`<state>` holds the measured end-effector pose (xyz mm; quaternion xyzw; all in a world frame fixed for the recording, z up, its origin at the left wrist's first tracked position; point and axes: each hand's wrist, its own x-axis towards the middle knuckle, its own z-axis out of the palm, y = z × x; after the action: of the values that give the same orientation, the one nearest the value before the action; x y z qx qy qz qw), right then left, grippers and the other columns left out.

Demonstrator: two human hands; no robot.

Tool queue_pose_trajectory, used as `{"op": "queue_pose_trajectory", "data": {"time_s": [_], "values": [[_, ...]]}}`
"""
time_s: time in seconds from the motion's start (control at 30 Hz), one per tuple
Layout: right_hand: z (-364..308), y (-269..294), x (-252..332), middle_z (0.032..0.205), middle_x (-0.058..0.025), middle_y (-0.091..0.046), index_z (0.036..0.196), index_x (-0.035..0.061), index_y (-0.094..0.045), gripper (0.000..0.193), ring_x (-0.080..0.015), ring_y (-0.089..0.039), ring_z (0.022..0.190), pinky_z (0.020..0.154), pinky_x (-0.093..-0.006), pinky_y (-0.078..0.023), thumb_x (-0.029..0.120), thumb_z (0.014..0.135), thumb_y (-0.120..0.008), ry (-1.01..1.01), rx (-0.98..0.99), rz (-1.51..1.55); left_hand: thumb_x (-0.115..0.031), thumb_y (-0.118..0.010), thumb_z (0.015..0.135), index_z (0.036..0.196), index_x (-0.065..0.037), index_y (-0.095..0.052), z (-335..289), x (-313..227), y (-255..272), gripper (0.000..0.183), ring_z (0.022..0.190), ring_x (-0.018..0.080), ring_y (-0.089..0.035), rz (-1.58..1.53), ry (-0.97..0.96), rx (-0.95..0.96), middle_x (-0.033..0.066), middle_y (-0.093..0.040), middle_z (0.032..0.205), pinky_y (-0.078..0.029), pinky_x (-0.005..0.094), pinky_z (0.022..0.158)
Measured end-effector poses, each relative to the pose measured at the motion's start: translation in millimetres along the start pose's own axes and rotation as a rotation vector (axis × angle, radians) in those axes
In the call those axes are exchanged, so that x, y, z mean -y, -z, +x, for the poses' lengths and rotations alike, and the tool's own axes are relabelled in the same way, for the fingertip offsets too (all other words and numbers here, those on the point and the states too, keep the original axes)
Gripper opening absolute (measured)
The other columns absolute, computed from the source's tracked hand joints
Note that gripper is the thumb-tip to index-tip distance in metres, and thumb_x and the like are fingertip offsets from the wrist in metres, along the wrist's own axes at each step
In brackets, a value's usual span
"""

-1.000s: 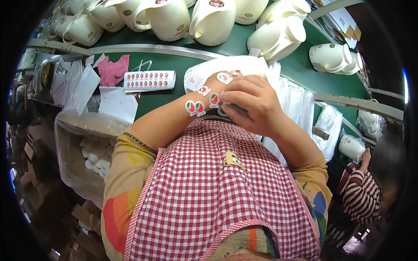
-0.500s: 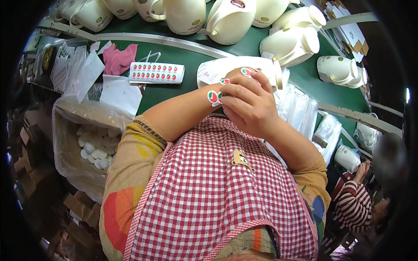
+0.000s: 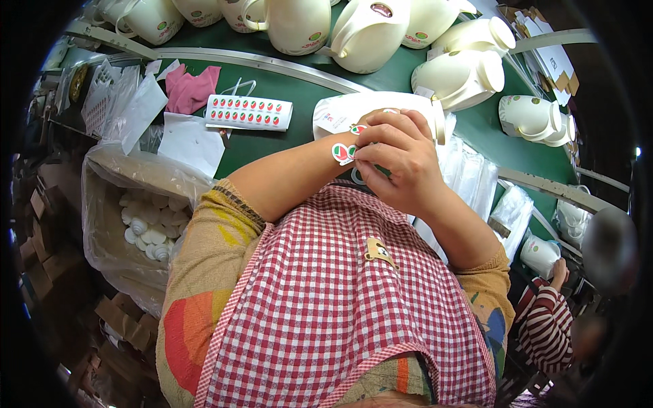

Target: The person repeatedly picks up white plastic pitchers, applies a small round sticker to each, and places them on a green work surface. They also attach a tag to the handle of one pitcher and retrieve small white plastic caps from a bag, placing them on the table.

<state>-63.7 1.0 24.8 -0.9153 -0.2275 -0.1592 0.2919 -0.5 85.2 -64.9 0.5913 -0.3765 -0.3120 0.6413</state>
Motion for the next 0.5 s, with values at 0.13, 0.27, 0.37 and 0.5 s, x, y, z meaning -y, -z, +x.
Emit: {"op": "queue_pose_trajectory", "data": {"time_s": [0.13, 0.27, 0.37, 0.5], "values": [[1.0, -0.4, 0.6, 0.082, 0.0012, -0.06, 0.069, 0.0121, -0.062, 0.01, -0.0184, -0.058, 0.089, 0.086, -0.0408, -0.037, 0.01, 0.063, -0.069, 0.033, 0.056, -0.032, -0.029, -0.053, 0.086, 0.107, -0.007, -0.058, 1.3, -0.3, -0.7, 0.031, 0.1, 0.0265, -0.059, -0.014, -0.013, -0.013, 0.012, -0.062, 0.102, -0.043, 0.0329, 0.091], [7.7, 13.7, 3.0, 0.085, -0.0011, -0.061, 0.076, 0.0105, -0.063, 0.017, -0.0218, -0.058, 0.093, 0.087, -0.0411, -0.036, 0.012, 0.062, -0.072, 0.033, 0.18, 0.041, -0.029, -0.054, 0.086, 0.108, -0.007, -0.058, 3.2, -1.6, -1.5, 0.031, 0.101, 0.0264, -0.059, -0.033, -0.037, -0.032, 0.0119, -0.062, 0.102, -0.043, 0.0325, 0.091], [13.1, 35.2, 0.0, 0.088, -0.0038, -0.062, 0.081, 0.0081, -0.063, 0.023, -0.0237, -0.059, 0.093, 0.088, -0.0418, -0.036, 0.014, 0.061, -0.073, 0.016, 0.15, 0.036, -0.028, -0.054, 0.086, 0.108, -0.007, -0.058, 6.0, -1.2, -3.7, 0.031, 0.101, 0.0263, -0.059, -0.057, -0.067, -0.047, 0.0118, -0.062, 0.102, -0.043, 0.0323, 0.091], [-1.7, 56.0, -32.7, 0.084, -0.0058, -0.064, 0.078, 0.0047, -0.065, 0.01, -0.0234, -0.059, 0.084, 0.081, -0.0359, -0.041, 0.009, 0.07, -0.065, -0.248, -0.131, -0.015, -0.031, -0.048, 0.087, 0.109, -0.005, -0.058, 7.8, 15.2, 7.7, 0.035, 0.102, 0.0285, -0.058, 0.772, -0.079, 0.134, 0.0153, -0.06, 0.106, -0.044, 0.034, 0.09]]}}
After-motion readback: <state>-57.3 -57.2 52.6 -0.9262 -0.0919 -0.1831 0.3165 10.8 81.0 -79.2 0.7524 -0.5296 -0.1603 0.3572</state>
